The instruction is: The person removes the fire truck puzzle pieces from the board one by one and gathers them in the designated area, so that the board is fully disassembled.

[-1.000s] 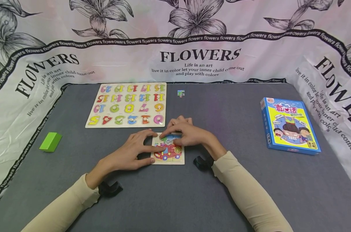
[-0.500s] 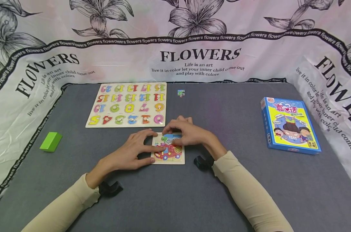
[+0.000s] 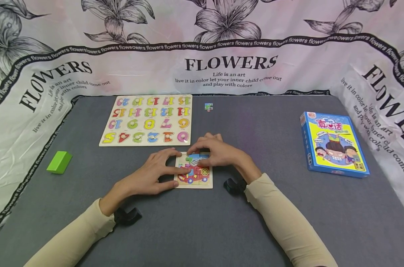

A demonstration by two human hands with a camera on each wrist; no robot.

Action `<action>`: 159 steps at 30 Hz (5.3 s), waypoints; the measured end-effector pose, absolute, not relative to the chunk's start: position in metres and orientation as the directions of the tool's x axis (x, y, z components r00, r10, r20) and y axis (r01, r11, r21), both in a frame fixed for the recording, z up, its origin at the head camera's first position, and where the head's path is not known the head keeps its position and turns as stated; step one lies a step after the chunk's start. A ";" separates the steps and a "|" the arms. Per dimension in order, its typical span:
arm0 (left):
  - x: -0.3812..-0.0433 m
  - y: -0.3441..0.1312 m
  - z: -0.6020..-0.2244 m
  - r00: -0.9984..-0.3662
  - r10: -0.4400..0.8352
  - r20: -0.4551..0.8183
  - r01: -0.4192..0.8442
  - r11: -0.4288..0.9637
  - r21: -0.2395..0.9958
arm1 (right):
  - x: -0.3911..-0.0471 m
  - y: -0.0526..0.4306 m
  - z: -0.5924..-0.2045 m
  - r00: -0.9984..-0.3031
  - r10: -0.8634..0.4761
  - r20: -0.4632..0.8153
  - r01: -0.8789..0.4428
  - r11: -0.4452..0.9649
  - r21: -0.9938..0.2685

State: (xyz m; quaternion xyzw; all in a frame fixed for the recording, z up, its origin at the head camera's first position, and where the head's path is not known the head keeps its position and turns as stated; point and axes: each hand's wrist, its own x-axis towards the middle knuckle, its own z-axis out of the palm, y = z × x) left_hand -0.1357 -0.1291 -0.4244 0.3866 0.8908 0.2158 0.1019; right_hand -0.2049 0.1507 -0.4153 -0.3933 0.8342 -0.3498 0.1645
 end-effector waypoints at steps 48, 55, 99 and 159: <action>-0.134 -0.129 -0.425 -0.686 0.728 -0.012 0.644 0.614 0.456 | -0.226 0.194 -0.418 -0.780 -0.618 0.103 -0.451 0.441 -0.776; -0.133 -0.129 -0.425 -0.684 0.729 0.007 0.652 0.607 0.454 | -0.245 0.218 -0.417 -0.854 -0.511 0.095 -0.400 0.531 -0.747; -0.131 -0.129 -0.426 -0.676 0.736 0.037 0.665 0.588 0.460 | -0.307 0.239 -0.427 -0.961 -0.236 0.142 -0.271 0.725 -0.633; -0.132 -0.130 -0.425 -0.678 0.734 0.041 0.663 0.587 0.465 | -0.317 0.222 -0.427 -0.988 -0.105 0.116 -0.154 0.776 -0.612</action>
